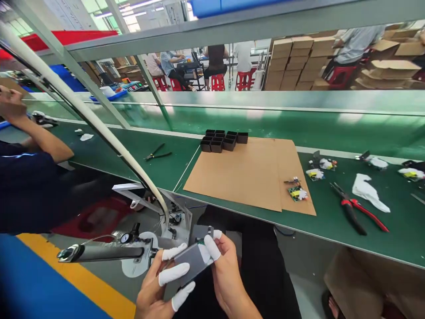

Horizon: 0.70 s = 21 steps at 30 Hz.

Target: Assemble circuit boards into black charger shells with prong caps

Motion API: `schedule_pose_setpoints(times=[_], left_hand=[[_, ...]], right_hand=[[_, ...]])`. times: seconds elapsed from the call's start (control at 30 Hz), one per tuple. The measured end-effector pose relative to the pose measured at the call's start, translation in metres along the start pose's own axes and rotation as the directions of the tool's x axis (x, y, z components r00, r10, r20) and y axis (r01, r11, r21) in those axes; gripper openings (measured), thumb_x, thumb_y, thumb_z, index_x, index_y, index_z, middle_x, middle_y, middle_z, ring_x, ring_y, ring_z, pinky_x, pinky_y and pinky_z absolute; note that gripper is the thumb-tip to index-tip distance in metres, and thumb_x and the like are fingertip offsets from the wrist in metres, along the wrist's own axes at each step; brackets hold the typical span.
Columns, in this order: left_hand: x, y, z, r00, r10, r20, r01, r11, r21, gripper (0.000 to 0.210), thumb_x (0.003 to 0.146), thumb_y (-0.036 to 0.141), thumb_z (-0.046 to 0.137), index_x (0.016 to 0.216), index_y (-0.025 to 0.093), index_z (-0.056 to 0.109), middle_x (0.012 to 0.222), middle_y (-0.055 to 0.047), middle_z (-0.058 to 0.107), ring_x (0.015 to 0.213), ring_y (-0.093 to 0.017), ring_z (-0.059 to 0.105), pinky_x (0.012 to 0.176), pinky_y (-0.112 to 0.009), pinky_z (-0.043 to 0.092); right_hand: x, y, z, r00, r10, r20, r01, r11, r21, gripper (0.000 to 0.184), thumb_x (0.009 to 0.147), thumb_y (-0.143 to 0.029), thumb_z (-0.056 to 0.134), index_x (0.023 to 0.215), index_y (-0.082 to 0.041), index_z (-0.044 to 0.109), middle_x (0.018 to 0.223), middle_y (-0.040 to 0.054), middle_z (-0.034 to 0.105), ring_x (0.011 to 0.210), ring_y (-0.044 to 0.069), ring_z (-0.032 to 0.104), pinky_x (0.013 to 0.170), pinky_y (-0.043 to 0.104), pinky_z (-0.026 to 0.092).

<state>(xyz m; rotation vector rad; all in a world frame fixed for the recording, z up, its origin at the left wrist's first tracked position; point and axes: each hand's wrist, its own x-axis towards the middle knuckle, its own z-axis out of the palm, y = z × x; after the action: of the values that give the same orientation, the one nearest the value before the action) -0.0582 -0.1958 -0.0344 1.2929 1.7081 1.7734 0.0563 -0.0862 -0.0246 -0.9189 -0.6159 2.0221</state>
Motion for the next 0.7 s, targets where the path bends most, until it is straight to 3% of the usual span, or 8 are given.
schedule_pose_setpoints(times=[0.1,0.17,0.23,0.33,0.4,0.47,0.57,0.7], left_hand=[[-0.009,0.001,0.006,0.994,-0.062,-0.095,0.051,0.992,-0.113,0.024,0.090,0.044,0.087,0.107,0.028,0.079,0.136,-0.012,0.066,0.131,-0.025,0.069,0.103,-0.034,0.062],[-0.011,0.004,0.015,0.978,-0.158,-0.133,0.122,0.962,-0.245,0.032,0.084,0.044,0.093,0.103,0.026,0.075,0.136,-0.012,0.067,0.132,-0.027,0.069,0.102,-0.033,0.062],[-0.009,0.008,0.026,0.955,-0.263,-0.136,0.194,0.903,-0.383,0.038,0.079,0.044,0.096,0.102,0.027,0.071,0.136,-0.010,0.068,0.130,-0.028,0.071,0.105,-0.037,0.061],[-0.003,0.015,0.041,0.934,-0.358,-0.017,0.280,0.759,-0.588,0.047,0.074,0.049,0.096,0.098,0.028,0.062,0.134,-0.008,0.068,0.130,-0.032,0.070,0.109,-0.047,0.060],[0.002,0.020,0.049,0.931,-0.355,0.088,0.318,0.665,-0.676,0.052,0.070,0.050,0.097,0.095,0.028,0.057,0.129,-0.008,0.067,0.132,-0.034,0.068,0.109,-0.050,0.060],[0.006,0.024,0.050,0.923,-0.347,0.169,0.356,0.598,-0.718,0.055,0.065,0.047,0.100,0.093,0.027,0.057,0.120,-0.007,0.067,0.131,-0.035,0.067,0.109,-0.052,0.060],[0.012,0.024,0.043,0.874,-0.384,0.298,0.469,0.501,-0.728,0.057,0.059,0.035,0.104,0.092,0.026,0.059,0.111,-0.004,0.065,0.126,-0.032,0.068,0.108,-0.046,0.060],[0.025,0.007,0.035,0.763,-0.386,0.518,0.632,0.282,-0.721,0.055,0.054,0.025,0.108,0.087,0.025,0.064,0.105,-0.001,0.072,0.111,-0.022,0.075,0.103,-0.030,0.062]], right_hand=[[-0.009,-0.006,-0.002,0.994,-0.085,-0.072,0.086,0.996,0.000,0.044,0.077,-0.058,0.098,0.092,-0.020,0.082,0.077,0.0013,0.074,0.068,0.014,0.063,0.064,0.022,0.053],[-0.017,-0.015,-0.007,0.991,-0.135,0.001,0.135,0.990,-0.028,0.044,0.076,-0.054,0.100,0.099,-0.021,0.084,0.083,0.0020,0.076,0.071,0.014,0.065,0.066,0.022,0.055],[-0.026,-0.026,-0.013,0.972,-0.189,0.139,0.196,0.980,-0.036,0.054,0.066,-0.046,0.107,0.110,-0.024,0.084,0.090,0.0026,0.079,0.075,0.016,0.070,0.071,0.023,0.059],[-0.042,-0.043,-0.026,0.940,-0.213,0.265,0.244,0.966,-0.087,0.071,0.056,-0.032,0.113,0.121,-0.030,0.083,0.100,0.0035,0.082,0.084,0.019,0.076,0.076,0.024,0.062],[-0.053,-0.053,-0.034,0.947,-0.241,0.212,0.281,0.942,-0.182,0.072,0.056,-0.030,0.113,0.122,-0.031,0.083,0.103,0.0038,0.082,0.087,0.019,0.078,0.079,0.024,0.064],[-0.066,-0.062,-0.041,0.929,-0.350,0.123,0.370,0.888,-0.273,0.075,0.054,-0.032,0.114,0.123,-0.032,0.083,0.104,0.0044,0.083,0.092,0.021,0.079,0.085,0.026,0.066],[-0.086,-0.076,-0.047,0.861,-0.505,0.064,0.494,0.799,-0.344,0.080,0.052,-0.043,0.113,0.124,-0.032,0.083,0.109,0.0076,0.085,0.100,0.029,0.082,0.092,0.034,0.068],[-0.110,-0.087,-0.041,0.824,-0.565,0.049,0.531,0.738,-0.418,0.076,0.054,-0.052,0.111,0.122,-0.032,0.083,0.103,0.0087,0.087,0.091,0.029,0.084,0.081,0.029,0.070]])
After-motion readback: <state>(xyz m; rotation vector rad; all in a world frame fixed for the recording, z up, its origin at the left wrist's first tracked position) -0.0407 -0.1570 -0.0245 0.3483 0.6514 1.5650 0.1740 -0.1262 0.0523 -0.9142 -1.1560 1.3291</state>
